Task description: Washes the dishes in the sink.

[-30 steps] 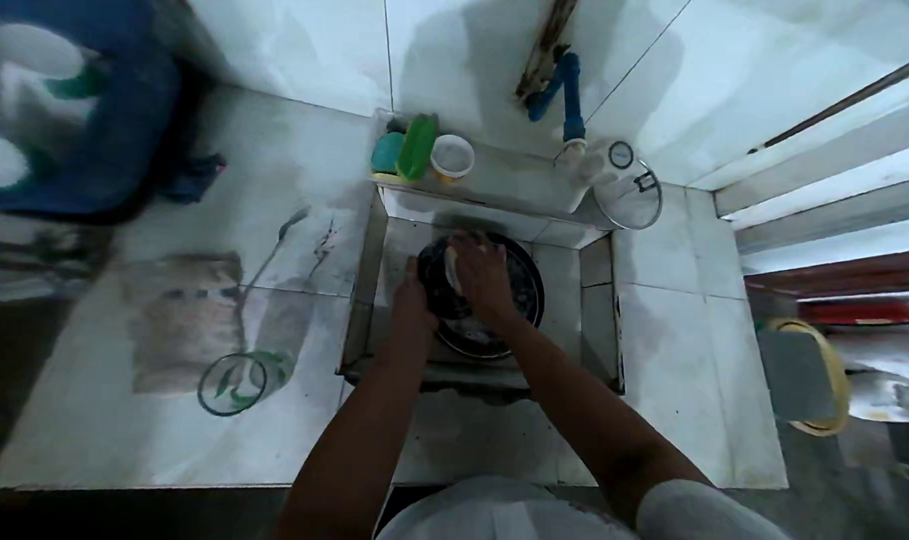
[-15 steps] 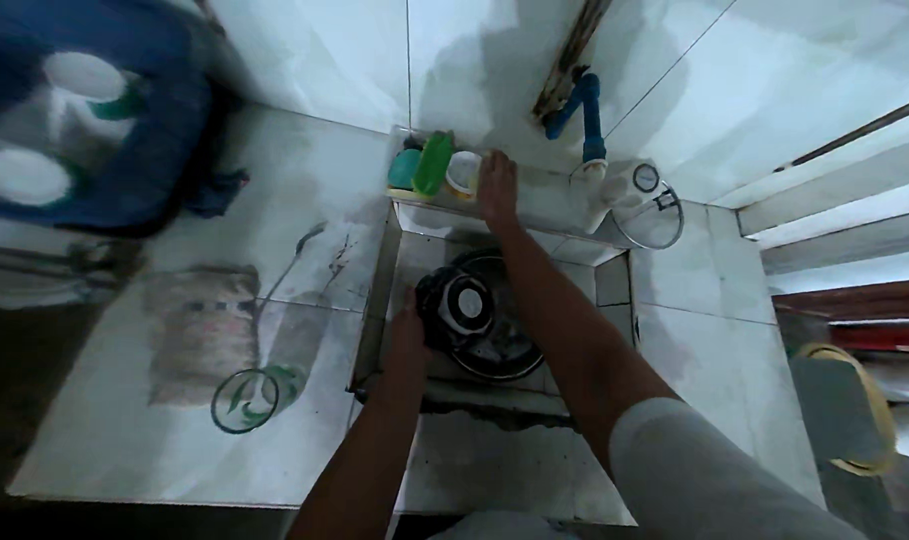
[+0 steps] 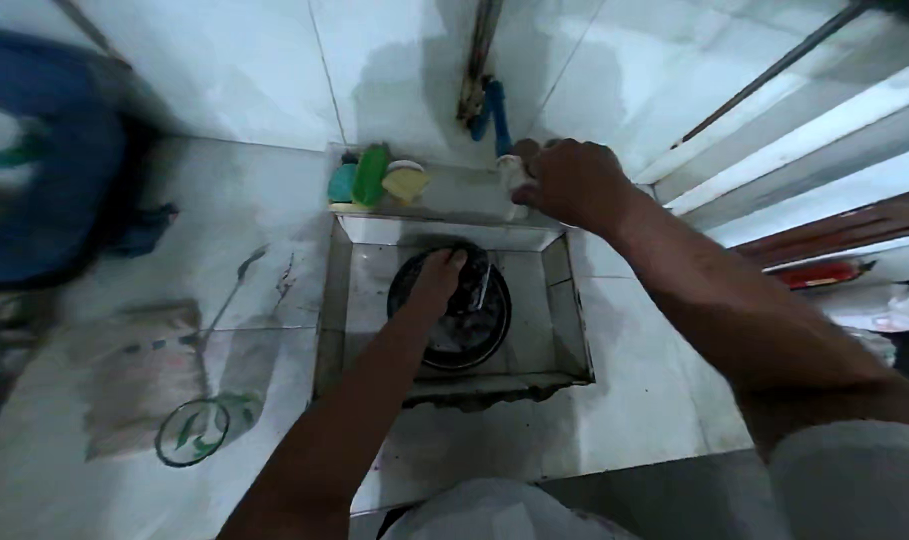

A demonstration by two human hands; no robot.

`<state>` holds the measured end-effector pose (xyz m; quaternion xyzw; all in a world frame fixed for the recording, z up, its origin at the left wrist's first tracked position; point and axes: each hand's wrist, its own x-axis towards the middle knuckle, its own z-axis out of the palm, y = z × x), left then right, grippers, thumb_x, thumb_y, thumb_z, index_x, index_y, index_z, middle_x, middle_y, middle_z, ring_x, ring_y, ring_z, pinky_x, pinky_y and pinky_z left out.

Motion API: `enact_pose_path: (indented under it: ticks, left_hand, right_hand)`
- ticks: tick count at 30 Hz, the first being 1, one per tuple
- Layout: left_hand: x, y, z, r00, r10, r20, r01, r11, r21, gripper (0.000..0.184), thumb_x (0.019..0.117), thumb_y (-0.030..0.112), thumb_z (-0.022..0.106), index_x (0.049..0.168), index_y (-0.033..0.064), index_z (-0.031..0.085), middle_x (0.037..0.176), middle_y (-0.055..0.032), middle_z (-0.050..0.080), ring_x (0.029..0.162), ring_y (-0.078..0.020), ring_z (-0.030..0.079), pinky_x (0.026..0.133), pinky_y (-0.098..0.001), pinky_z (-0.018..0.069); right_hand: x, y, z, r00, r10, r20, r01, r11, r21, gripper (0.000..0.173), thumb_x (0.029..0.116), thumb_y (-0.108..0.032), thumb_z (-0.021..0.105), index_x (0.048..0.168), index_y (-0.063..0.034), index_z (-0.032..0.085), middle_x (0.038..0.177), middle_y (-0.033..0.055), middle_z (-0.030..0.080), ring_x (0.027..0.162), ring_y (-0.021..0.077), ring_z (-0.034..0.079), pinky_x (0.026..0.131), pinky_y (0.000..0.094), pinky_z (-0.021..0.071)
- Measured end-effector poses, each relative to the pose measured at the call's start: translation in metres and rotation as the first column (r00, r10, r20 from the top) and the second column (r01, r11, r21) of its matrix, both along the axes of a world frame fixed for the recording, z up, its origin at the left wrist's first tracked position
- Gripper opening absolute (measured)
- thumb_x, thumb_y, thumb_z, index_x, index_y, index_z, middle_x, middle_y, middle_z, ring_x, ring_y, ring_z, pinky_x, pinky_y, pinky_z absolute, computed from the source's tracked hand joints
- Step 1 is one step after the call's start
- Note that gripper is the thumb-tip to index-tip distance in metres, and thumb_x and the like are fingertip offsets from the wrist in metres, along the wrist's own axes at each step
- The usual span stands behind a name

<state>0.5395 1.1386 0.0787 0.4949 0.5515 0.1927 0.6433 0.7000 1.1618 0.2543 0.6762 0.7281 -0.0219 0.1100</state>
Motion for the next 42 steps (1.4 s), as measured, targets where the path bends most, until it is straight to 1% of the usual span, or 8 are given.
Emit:
enact_pose_path:
  ticks: [6, 12, 15, 18, 21, 29, 36, 42]
  left_hand:
    - [0.08, 0.04, -0.023, 0.997, 0.058, 0.042, -0.051, 0.989, -0.141, 0.044, 0.1012, 0.03, 0.065, 0.131, -0.0016, 0.06, 0.132, -0.0225, 0.061, 0.122, -0.0342, 0.06, 0.101, -0.0556, 0.0498]
    - [0.097, 0.036, -0.009, 0.986, 0.143, 0.09, -0.115, 0.958, -0.263, 0.05, 0.1032, 0.026, 0.063, 0.143, -0.0003, 0.049, 0.14, -0.0231, 0.054, 0.123, -0.0338, 0.058, 0.101, -0.05, 0.051]
    - [0.089, 0.019, -0.019, 0.965, 0.18, 0.19, -0.126, 0.955, -0.269, 0.045, 0.106, 0.025, 0.056, 0.143, 0.0003, 0.049, 0.138, -0.0224, 0.056, 0.12, -0.0323, 0.061, 0.099, -0.0493, 0.0528]
    - [0.079, -0.006, -0.023, 0.918, 0.324, 0.23, -0.24, 0.913, -0.33, 0.035, 0.1069, 0.023, 0.054, 0.133, -0.0006, 0.056, 0.125, -0.0184, 0.062, 0.108, -0.0265, 0.063, 0.094, -0.0448, 0.0541]
    - [0.071, -0.015, -0.039, 0.871, 0.439, 0.219, -0.329, 0.854, -0.404, 0.035, 0.105, 0.024, 0.056, 0.132, 0.001, 0.057, 0.12, -0.0174, 0.064, 0.103, -0.0267, 0.065, 0.089, -0.0456, 0.0561]
    - [0.054, 0.001, -0.052, 0.806, 0.524, 0.275, -0.393, 0.821, -0.414, 0.032, 0.1001, 0.021, 0.064, 0.126, 0.0024, 0.06, 0.111, -0.014, 0.067, 0.095, -0.0238, 0.065, 0.082, -0.0438, 0.056]
    - [0.057, 0.008, -0.035, 0.998, -0.016, 0.062, 0.015, 1.0, 0.024, 0.042, 0.1047, 0.03, 0.059, 0.136, 0.002, 0.059, 0.137, -0.02, 0.06, 0.128, -0.0332, 0.056, 0.107, -0.0574, 0.0434]
    - [0.023, 0.009, -0.035, 0.934, 0.244, 0.262, -0.261, 0.965, 0.032, 0.036, 0.1073, 0.031, 0.049, 0.122, 0.0005, 0.063, 0.113, -0.0158, 0.066, 0.102, -0.0242, 0.065, 0.089, -0.0473, 0.0549]
  right_hand:
    - [0.047, 0.049, -0.064, 0.892, 0.437, -0.119, -0.403, 0.885, 0.232, 0.035, 0.089, -0.01, 0.069, 0.124, -0.0118, 0.069, 0.101, 0.02, 0.07, 0.092, 0.04, 0.069, 0.076, 0.0577, 0.0569]
    - [0.042, 0.007, -0.029, 0.828, 0.037, -0.559, -0.049, 0.999, -0.007, 0.065, 0.0905, 0.002, 0.069, 0.15, -0.0005, 0.044, 0.14, 0.0252, 0.057, 0.123, 0.0372, 0.061, 0.104, 0.0501, 0.0506]
    - [0.038, -0.008, -0.103, 0.253, -0.318, -0.914, 0.319, 0.919, -0.231, 0.029, 0.0961, 0.004, 0.056, 0.125, 0.0033, 0.059, 0.1, 0.0128, 0.068, 0.081, 0.0187, 0.069, 0.074, 0.0351, 0.061]
    - [0.012, -0.011, -0.155, -0.487, -0.518, -0.703, 0.261, 0.682, -0.683, 0.012, 0.1022, -0.003, 0.047, 0.108, -0.0021, 0.058, 0.084, 0.004, 0.059, 0.063, 0.0084, 0.058, 0.057, 0.0213, 0.0533]
    - [-0.008, 0.005, -0.179, -0.767, -0.472, -0.434, 0.155, 0.52, -0.84, 0.008, 0.1045, -0.013, 0.049, 0.102, -0.0069, 0.054, 0.076, 0.0032, 0.056, 0.055, 0.0082, 0.056, 0.048, 0.0199, 0.0508]
    - [0.012, -0.004, -0.152, -0.042, -0.718, -0.695, 0.198, 0.676, -0.71, 0.021, 0.1024, -0.004, 0.052, 0.119, 0.0041, 0.063, 0.1, 0.0127, 0.071, 0.079, 0.0176, 0.07, 0.074, 0.0324, 0.061]
    - [0.03, -0.009, -0.128, 0.643, -0.271, -0.717, 0.067, 0.952, -0.299, 0.02, 0.0986, -0.004, 0.06, 0.113, 0.0017, 0.072, 0.115, 0.0189, 0.07, 0.106, 0.0279, 0.067, 0.097, 0.0472, 0.0539]
    - [0.035, -0.001, -0.138, 0.76, -0.103, -0.642, -0.089, 0.962, -0.259, 0.042, 0.1044, -0.04, 0.059, 0.121, -0.0026, 0.069, 0.12, 0.0215, 0.066, 0.115, 0.0362, 0.061, 0.099, 0.0594, 0.0466]
